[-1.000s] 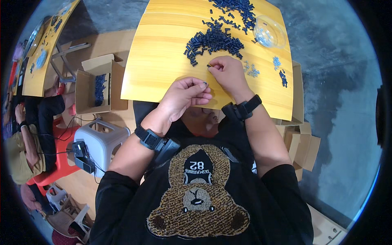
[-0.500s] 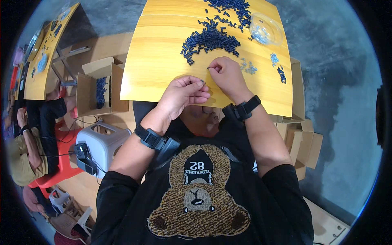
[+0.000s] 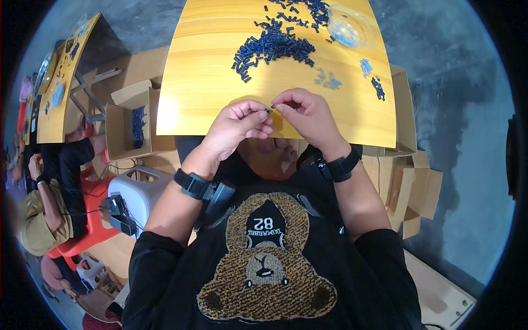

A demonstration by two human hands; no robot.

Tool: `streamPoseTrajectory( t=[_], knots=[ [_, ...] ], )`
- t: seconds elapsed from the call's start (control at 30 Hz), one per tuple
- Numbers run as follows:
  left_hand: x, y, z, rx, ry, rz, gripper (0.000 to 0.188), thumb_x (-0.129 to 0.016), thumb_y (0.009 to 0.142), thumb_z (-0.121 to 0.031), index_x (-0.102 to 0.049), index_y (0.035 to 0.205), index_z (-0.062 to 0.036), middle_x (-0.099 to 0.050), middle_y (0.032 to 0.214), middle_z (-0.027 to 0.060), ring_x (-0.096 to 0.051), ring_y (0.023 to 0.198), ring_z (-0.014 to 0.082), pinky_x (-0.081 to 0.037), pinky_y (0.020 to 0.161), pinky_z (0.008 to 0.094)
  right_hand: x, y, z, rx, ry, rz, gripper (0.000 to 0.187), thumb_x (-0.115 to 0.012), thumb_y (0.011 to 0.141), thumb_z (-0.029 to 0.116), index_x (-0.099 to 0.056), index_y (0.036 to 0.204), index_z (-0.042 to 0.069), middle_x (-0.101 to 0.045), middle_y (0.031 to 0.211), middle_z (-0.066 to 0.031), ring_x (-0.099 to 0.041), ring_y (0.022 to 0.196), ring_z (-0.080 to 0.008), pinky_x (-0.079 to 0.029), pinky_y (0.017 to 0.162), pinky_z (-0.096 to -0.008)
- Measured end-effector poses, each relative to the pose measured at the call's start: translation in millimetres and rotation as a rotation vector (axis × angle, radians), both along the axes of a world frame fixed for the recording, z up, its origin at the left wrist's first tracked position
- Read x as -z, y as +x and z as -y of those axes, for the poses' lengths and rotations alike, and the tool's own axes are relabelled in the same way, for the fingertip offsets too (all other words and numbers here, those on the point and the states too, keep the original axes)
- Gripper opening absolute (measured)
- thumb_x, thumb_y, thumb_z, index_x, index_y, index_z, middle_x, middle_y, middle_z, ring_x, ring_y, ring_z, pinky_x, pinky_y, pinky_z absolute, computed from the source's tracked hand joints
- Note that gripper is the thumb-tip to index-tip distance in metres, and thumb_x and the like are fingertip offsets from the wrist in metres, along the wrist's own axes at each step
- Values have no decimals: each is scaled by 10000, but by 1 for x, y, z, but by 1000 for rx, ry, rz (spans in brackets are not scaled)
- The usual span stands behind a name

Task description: Assembling small plastic components at a workshop table.

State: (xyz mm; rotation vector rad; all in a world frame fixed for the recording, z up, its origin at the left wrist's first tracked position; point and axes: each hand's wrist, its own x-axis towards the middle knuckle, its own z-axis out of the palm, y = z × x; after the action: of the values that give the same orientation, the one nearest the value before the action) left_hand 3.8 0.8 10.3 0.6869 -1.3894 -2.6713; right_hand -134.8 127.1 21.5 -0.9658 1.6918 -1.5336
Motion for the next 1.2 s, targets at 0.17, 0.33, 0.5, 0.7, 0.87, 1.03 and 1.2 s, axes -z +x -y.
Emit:
streamPoseTrajectory(
  t=[0.17,0.33,0.5,0.7,0.87,1.03,1.2],
  knots=[
    [-5,-2,-5,8,-97,30,144,-537,896,-112,-560,1008,-23,-616,867,67,-614,744,125,-512,648,225,-3,4,-6,9,28,-132,86,-609,783,55,-612,845,-5,-600,788,-73,-565,703,-150,-450,626,-260],
    [-12,-3,-11,31,-191,38,158,-556,890,-137,-565,1005,-28,-619,863,51,-607,740,110,-499,653,220,-12,7,-10,39,-14,-275,68,-599,764,48,-603,808,-3,-586,767,-111,-575,694,-222,-454,629,-294],
    [-13,2,-14,31,-225,36,152,-567,885,-143,-576,990,-34,-623,847,37,-600,726,99,-491,652,220,-24,12,-15,16,18,-325,66,-592,762,47,-606,805,-1,-577,744,-116,-572,688,-241,-455,624,-310],
    [-18,7,-22,29,-254,50,147,-571,882,-143,-588,973,-29,-631,841,40,-597,720,95,-489,653,220,-31,12,-20,-58,-2,-499,74,-576,761,58,-606,802,4,-577,738,-113,-564,693,-241,-443,612,-313],
    [-21,13,-33,-33,-323,19,148,-563,886,-129,-587,970,-10,-632,811,37,-578,688,79,-480,643,209,-36,11,-22,-95,-2,-591,92,-562,742,90,-606,759,10,-583,718,-146,-576,698,-304,-463,623,-362],
    [-18,15,-43,-70,-391,-13,128,-557,885,-99,-588,958,2,-623,795,30,-562,671,69,-471,630,196,-37,9,-24,-171,-17,-637,94,-555,726,79,-612,729,5,-585,697,-146,-577,657,-305,-468,600,-363],
    [-21,19,-52,-108,-423,-29,110,-552,881,-68,-586,937,20,-618,778,35,-563,667,69,-473,624,193,-38,17,-27,-162,-57,-579,98,-544,724,71,-616,723,4,-586,694,-155,-578,632,-309,-473,594,-366]
  ],
)
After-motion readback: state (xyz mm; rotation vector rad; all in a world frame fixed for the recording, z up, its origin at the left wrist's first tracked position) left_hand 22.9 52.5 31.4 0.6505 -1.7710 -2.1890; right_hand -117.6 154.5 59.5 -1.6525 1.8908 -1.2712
